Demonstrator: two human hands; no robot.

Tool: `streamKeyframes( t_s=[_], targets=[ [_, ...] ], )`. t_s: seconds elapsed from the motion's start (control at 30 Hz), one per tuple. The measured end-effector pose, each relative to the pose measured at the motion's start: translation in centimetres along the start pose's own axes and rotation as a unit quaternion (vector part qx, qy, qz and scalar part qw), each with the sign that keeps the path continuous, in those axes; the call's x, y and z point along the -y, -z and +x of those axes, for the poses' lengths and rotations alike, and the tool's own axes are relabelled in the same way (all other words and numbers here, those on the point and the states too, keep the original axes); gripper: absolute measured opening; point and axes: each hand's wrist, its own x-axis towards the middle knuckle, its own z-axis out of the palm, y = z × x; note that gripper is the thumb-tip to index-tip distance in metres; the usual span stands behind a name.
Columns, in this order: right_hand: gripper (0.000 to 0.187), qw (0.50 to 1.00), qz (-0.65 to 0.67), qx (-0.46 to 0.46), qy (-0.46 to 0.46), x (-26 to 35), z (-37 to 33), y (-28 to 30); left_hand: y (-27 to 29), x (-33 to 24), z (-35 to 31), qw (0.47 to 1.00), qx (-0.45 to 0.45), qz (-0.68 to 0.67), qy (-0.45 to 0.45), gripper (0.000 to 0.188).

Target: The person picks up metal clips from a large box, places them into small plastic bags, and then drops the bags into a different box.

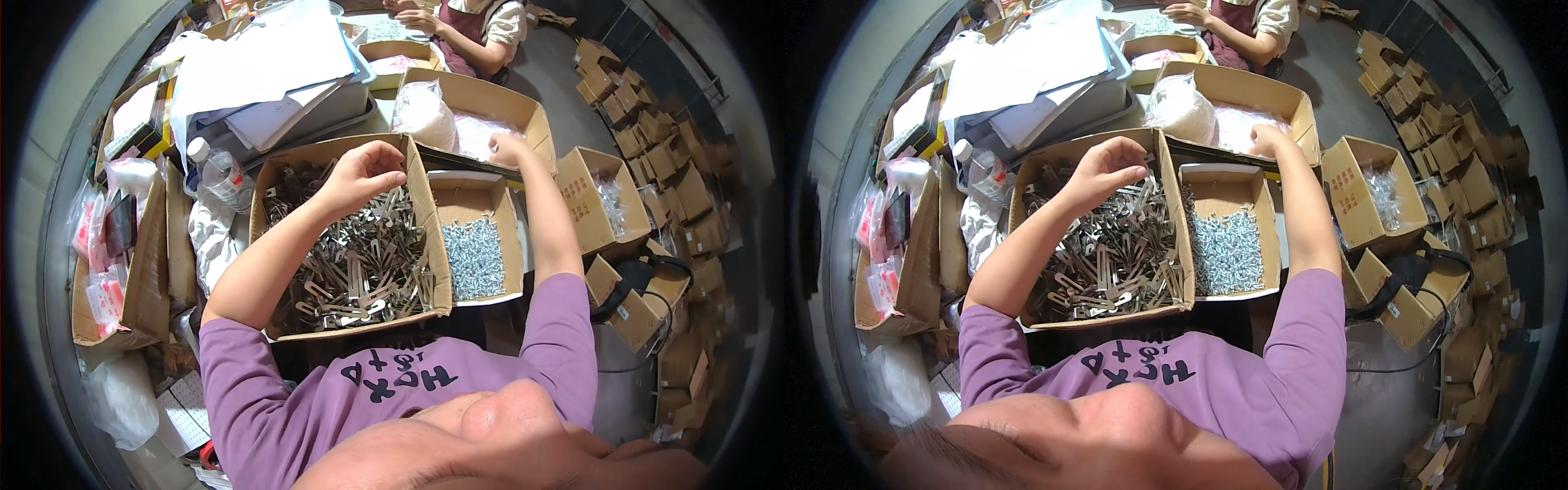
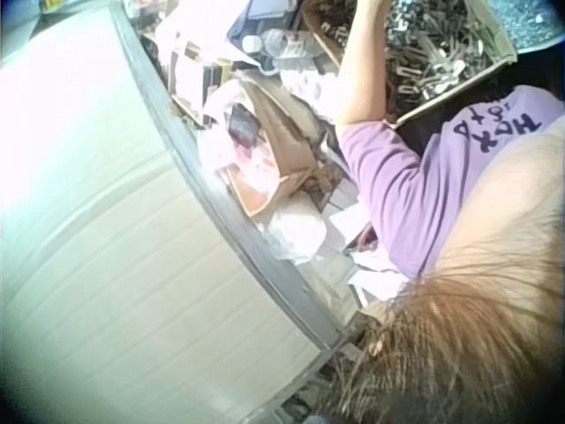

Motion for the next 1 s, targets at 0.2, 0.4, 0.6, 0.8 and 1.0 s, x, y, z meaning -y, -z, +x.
streamKeyframes(
  t_s=[0.2,0.4,0.6,0.8,1.0],
  targets=[
    [0.015,0.995,0.086,-0.041,-0.014,-2.5,0.1,-0.7,-0.6,-1.5,0.1,1.0,0.019,-0.01,0.001,0.027],
    [0.008,0.773,0.614,-0.139,0.085,1.5,-2.8,2.1,-0.4,-1.1,0.1,1.0,0.024,-0.006,-0.009,0.029],
    [0.013,0.641,0.717,0.075,0.265,13.2,-9.5,4.6,-1.1,-0.2,0.0,0.999,0.037,-0.022,-0.019,0.072],
    [0.01,0.608,0.755,0.074,0.235,17.8,-10.2,2.9,-1.6,-0.6,0.0,0.989,-0.025,-0.132,-0.061,0.043],
    [0.009,0.61,0.776,-0.048,0.152,19.2,-9.9,0.8,-2.5,-2.5,-1.1,0.839,-0.128,0.438,-0.296,0.073]
  ],
)
